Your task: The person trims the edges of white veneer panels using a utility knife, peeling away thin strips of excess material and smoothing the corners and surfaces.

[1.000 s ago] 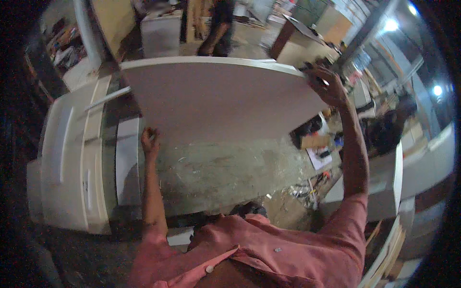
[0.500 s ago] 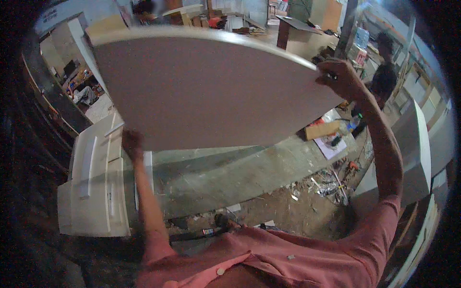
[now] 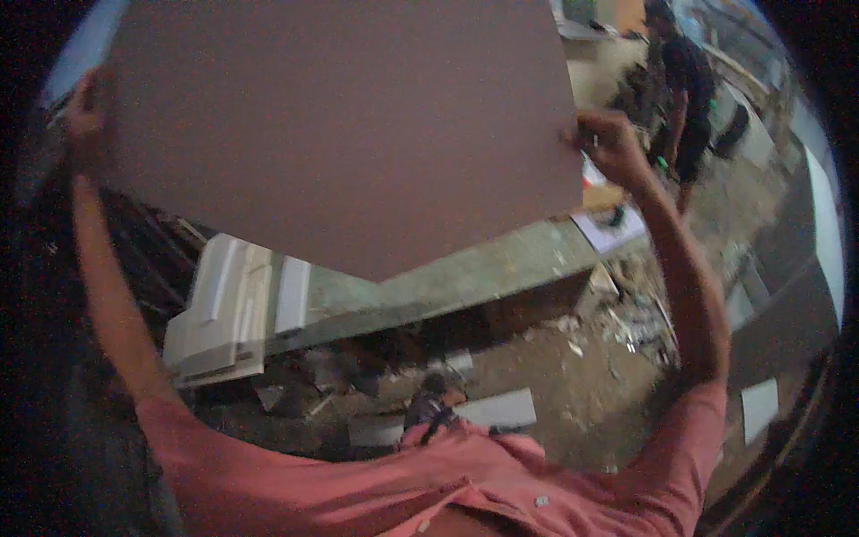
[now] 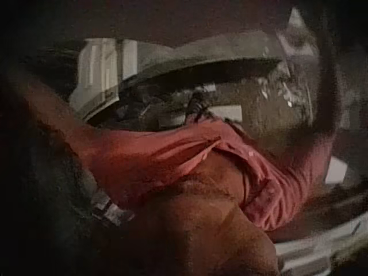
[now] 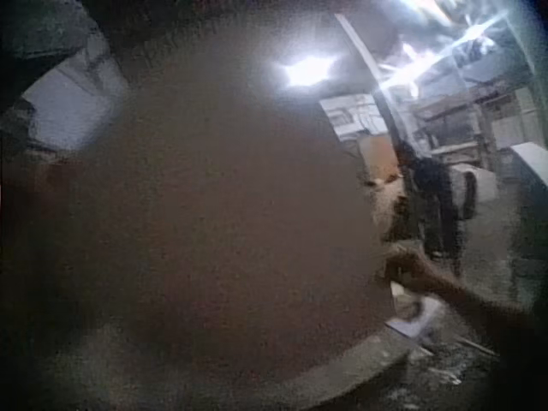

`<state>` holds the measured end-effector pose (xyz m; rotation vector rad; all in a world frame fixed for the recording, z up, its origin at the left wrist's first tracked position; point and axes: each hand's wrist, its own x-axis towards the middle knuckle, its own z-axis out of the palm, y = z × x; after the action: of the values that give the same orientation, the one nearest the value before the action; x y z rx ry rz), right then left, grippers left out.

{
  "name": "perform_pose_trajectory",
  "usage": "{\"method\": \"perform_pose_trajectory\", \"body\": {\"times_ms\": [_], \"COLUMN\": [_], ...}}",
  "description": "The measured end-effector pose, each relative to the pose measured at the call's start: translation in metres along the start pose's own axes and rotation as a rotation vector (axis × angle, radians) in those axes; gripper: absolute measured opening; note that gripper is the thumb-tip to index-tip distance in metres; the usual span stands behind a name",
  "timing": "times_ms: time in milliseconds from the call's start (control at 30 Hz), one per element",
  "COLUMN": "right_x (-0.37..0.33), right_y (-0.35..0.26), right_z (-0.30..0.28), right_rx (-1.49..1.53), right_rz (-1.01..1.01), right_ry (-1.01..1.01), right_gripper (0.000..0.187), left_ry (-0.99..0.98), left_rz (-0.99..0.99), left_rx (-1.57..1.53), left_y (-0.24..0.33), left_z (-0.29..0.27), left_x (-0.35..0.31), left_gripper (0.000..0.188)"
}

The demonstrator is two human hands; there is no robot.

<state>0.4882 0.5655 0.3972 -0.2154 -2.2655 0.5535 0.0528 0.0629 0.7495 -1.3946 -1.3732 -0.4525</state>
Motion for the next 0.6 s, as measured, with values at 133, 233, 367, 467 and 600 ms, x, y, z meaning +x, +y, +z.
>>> {"method": "perform_pose_trajectory", "body": {"times_ms": [133,233,367,467,600], "right_x": [-0.042,-0.055,-0.073,-0.052,-0.058], "right_y": [0.025,0.058,0.067,0.068,0.059], "right_z": [0.078,0.137,0.191,0.207,0.229], "right_rx": [0.413,0.340,0.358,0.225,0.278], "right_rz": [0.187,0.067,0.138,0.195,0.244], "right_ry": [0.064,0.097,0.088,0.018,0.012], "right_gripper": [0.021,0.019,0.018,0.017,0.013], "left_ry": [-0.029,-0.048,-0.131,-0.119,-0.124], "left_rz": [-0.243,-0.169,-0.131,-0.083,-0.075], "left_rx": [0.032,0.039,0.029,0.043,0.066], "left_y": [0.149,0.172,0.205,0.204,0.208], "left_z": [0.022,0.023,0.025,0.027,0.031], "left_x": [-0.007,-0.029,-0.056,-0.067,-0.096], "left_gripper": [0.053,0.058,0.058,0.053,0.049]}}
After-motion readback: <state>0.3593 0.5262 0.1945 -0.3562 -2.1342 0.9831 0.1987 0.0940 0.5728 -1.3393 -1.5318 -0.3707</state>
